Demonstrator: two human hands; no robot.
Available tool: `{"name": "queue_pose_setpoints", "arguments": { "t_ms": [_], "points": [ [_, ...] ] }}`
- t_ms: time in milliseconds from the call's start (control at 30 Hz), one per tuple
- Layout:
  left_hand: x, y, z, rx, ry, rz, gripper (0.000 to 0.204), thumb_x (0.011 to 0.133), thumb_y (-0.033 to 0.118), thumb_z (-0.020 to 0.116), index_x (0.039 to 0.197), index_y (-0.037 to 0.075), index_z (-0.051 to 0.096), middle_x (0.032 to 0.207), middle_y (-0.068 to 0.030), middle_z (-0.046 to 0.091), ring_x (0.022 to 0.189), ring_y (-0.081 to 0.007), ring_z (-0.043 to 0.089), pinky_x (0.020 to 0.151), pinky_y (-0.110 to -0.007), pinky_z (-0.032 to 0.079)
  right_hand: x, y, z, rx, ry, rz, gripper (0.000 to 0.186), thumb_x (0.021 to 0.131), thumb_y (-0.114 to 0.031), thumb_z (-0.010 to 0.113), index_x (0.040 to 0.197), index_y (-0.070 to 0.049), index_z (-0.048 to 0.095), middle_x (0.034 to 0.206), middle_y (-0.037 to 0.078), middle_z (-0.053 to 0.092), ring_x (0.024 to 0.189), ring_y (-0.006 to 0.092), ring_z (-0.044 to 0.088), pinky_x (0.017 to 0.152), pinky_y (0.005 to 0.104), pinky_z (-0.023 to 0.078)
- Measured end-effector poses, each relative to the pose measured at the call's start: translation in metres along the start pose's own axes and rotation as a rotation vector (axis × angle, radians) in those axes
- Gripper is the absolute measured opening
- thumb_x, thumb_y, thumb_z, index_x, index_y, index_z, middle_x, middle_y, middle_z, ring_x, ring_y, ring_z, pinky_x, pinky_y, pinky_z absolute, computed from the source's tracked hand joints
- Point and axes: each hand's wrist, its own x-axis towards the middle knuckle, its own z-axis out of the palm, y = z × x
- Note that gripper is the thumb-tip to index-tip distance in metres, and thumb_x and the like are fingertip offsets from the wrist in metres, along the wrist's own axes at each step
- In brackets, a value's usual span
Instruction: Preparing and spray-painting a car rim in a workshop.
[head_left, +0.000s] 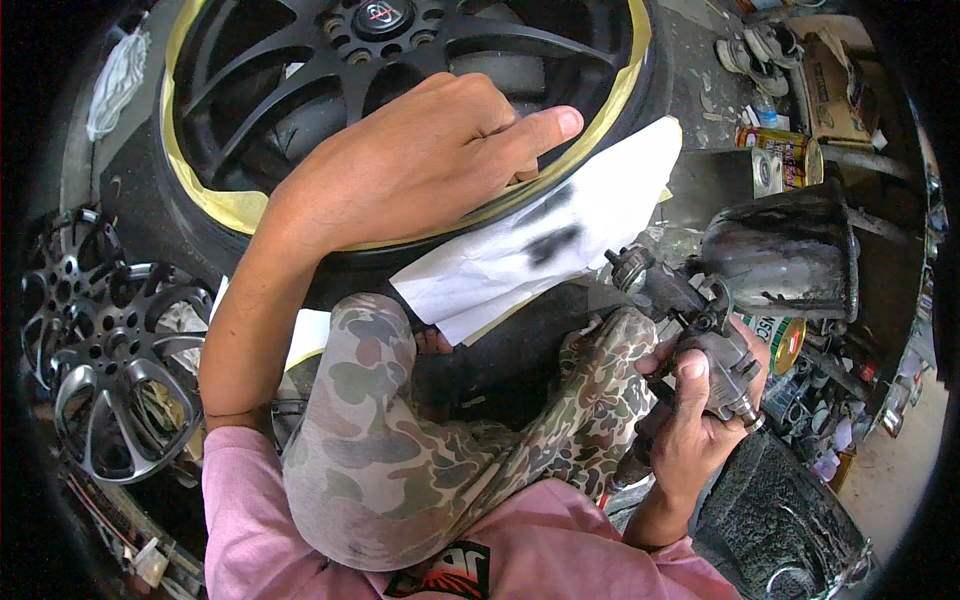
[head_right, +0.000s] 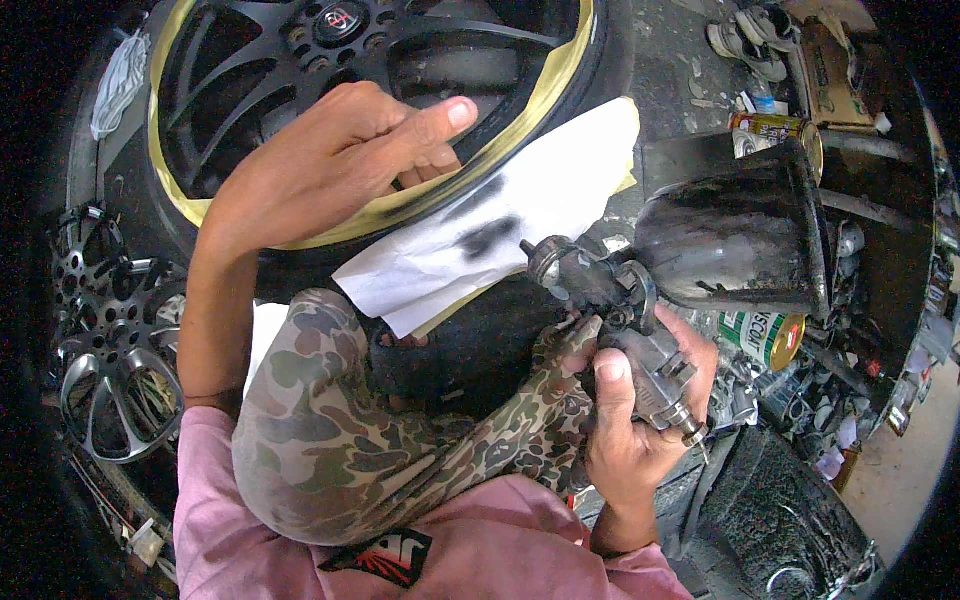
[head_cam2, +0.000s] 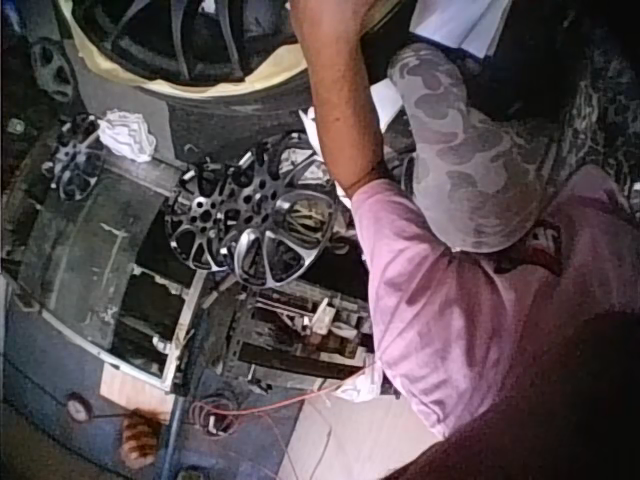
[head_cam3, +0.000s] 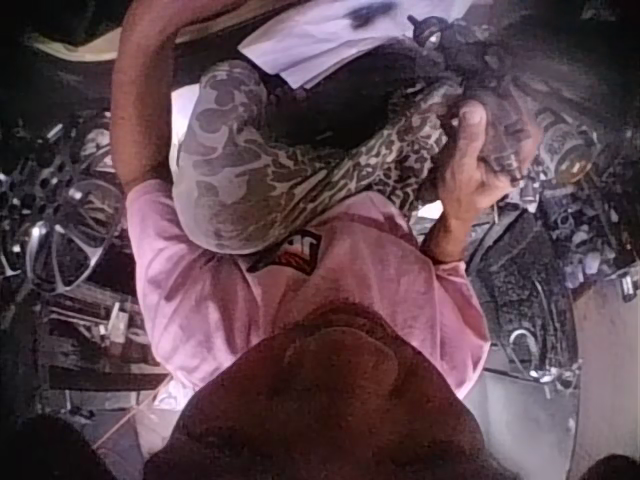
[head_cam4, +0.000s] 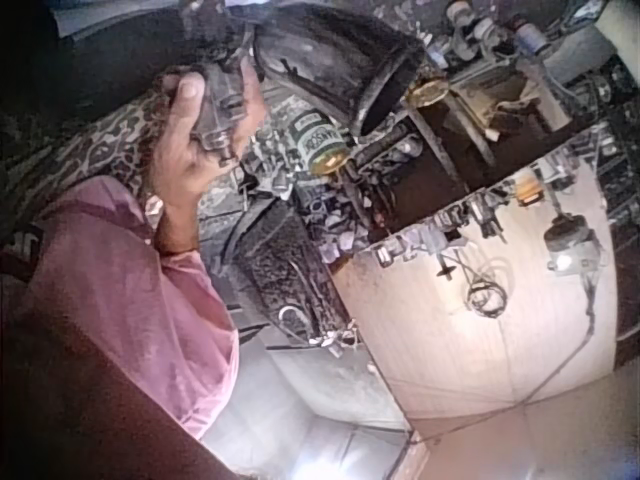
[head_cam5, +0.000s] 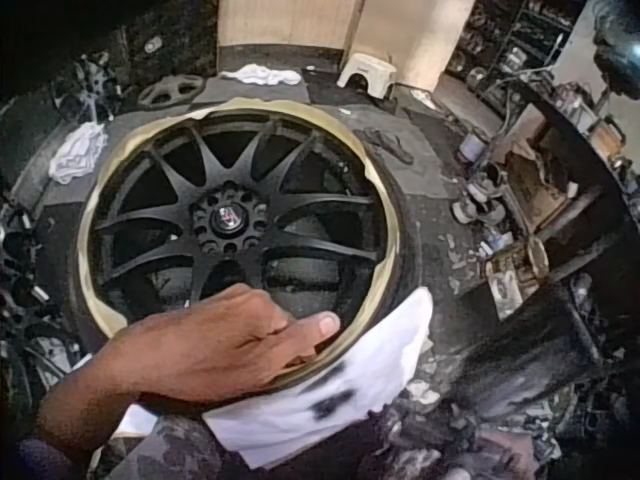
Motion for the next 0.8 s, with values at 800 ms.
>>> {"name": "queue_pose_setpoints", "arguments": {
  "t_ms": [800],
  "points": [
    [-0.177,0.017,0.015,-0.480,0.315,-0.513,0.058,0.108,0.041,0.042,0.099,-0.008,0.072,0.092,-0.0137,0.074,0.086,-0.0192,0.070,0.082,-0.033,0.056,-0.022,0.112,-0.128,-0.156,0.218,0.021,0.038,0.095,-0.008,0.068,0.129,0.005,0.059,0.106,0.016,0.071,0.090,0.0154,0.067,0.082,0.0292,0.055]
  ]
}}
